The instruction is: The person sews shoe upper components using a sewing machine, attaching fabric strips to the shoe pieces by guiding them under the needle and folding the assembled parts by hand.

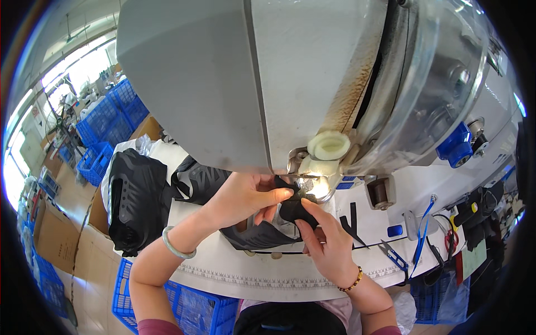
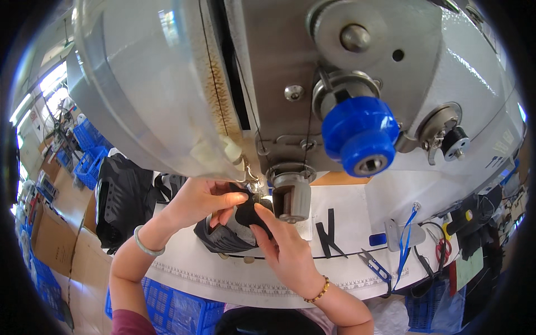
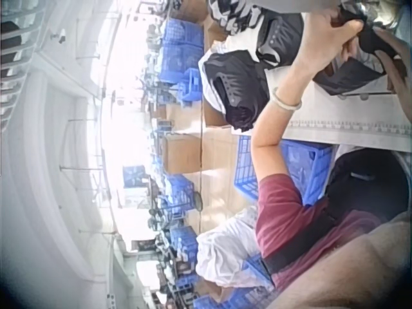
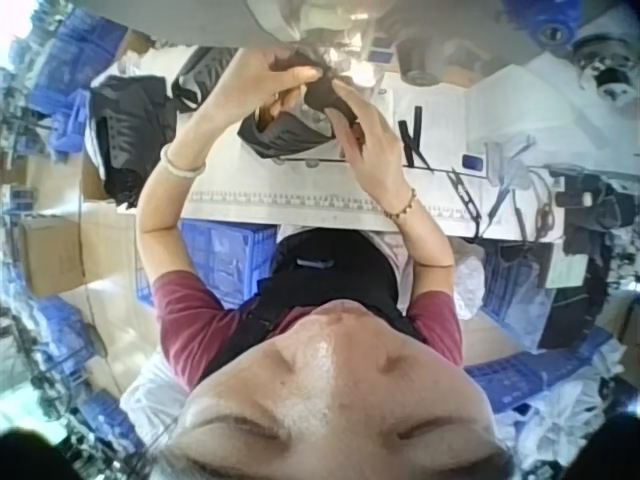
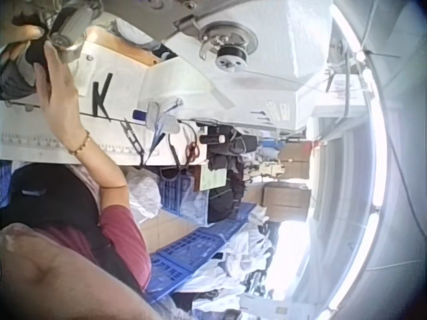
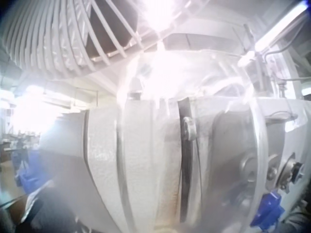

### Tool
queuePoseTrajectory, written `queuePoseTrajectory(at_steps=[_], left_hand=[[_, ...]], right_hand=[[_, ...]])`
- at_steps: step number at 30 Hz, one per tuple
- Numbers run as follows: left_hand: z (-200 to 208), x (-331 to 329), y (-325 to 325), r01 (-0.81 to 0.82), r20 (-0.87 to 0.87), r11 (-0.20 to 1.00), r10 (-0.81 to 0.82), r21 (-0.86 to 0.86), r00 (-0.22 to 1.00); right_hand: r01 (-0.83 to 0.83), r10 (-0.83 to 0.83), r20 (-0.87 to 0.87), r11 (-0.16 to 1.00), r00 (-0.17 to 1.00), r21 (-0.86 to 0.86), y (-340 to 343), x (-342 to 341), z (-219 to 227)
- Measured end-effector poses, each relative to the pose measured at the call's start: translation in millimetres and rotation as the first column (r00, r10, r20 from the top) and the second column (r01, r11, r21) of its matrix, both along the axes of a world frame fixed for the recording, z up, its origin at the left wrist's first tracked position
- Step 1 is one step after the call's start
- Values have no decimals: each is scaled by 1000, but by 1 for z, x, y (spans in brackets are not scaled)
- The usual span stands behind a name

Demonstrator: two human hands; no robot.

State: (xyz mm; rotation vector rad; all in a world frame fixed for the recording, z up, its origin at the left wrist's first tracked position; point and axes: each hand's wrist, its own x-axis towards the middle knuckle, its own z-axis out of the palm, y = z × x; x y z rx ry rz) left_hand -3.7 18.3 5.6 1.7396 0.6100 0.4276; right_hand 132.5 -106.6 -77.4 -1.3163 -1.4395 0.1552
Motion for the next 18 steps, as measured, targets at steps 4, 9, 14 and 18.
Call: queuePoseTrajectory(at_steps=[4, 9, 14, 18], left_hand=[[2, 1, -2, -13, -30, 1000, 13, 20, 999], [2, 3, -2, -13, -19, 1000, 13, 4, 1000], [3, 3, 1, -32, -58, 999, 32, 0, 998], [5, 5, 2, -39, -88, 999, 39, -6, 995]], right_hand=[[17, -20, 79, 999, 997, 31, -3, -1, 4], [23, -30, 138, 998, 990, 56, -5, 0, 8], [56, -69, 145, 994, 987, 92, -3, -3, 14], [72, -83, 163, 994, 983, 77, -3, -3, 12]])
